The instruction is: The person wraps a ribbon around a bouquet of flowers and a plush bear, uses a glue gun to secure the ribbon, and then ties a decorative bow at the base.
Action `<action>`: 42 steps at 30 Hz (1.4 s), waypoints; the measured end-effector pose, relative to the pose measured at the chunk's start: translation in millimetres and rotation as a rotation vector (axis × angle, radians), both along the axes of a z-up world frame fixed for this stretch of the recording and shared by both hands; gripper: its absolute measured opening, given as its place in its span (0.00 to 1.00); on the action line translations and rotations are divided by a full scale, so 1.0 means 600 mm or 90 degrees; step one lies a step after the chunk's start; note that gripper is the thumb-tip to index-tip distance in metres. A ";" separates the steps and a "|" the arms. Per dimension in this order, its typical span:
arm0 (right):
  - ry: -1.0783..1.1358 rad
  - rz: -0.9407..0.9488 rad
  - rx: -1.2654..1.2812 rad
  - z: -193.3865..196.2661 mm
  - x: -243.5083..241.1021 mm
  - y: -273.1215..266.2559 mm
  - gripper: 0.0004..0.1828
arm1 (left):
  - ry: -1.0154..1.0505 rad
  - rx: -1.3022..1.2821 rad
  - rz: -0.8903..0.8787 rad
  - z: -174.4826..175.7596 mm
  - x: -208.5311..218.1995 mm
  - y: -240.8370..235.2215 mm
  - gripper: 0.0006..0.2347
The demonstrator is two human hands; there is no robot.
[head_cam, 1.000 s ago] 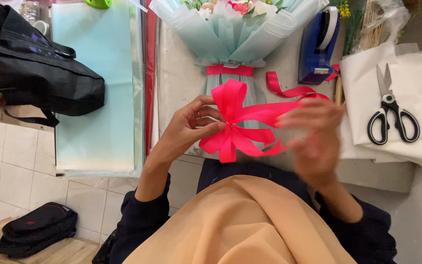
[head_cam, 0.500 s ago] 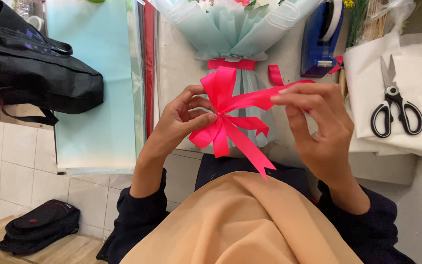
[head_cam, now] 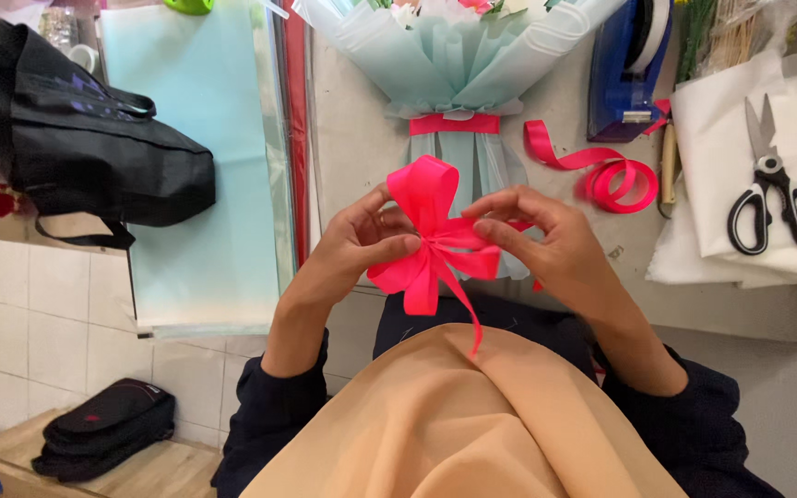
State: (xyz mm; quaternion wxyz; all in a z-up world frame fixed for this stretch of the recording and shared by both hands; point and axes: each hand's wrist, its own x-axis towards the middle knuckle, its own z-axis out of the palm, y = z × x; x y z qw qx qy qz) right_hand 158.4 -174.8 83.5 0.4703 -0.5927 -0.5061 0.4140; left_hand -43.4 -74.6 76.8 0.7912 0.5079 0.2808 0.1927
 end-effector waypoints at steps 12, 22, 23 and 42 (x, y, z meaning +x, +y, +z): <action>0.351 -0.047 -0.128 -0.060 -0.019 -0.008 0.10 | 0.029 -0.043 0.012 -0.049 -0.008 0.011 0.21; -0.283 -0.123 0.146 -0.004 -0.004 0.003 0.07 | 0.092 0.015 0.115 -0.014 -0.004 0.020 0.20; -0.283 -0.122 0.146 0.002 -0.006 -0.006 0.07 | 0.091 0.014 0.115 -0.015 -0.005 0.020 0.20; -0.518 -0.143 0.392 -0.045 -0.057 0.024 0.07 | 0.092 -0.028 0.086 -0.032 -0.003 0.013 0.22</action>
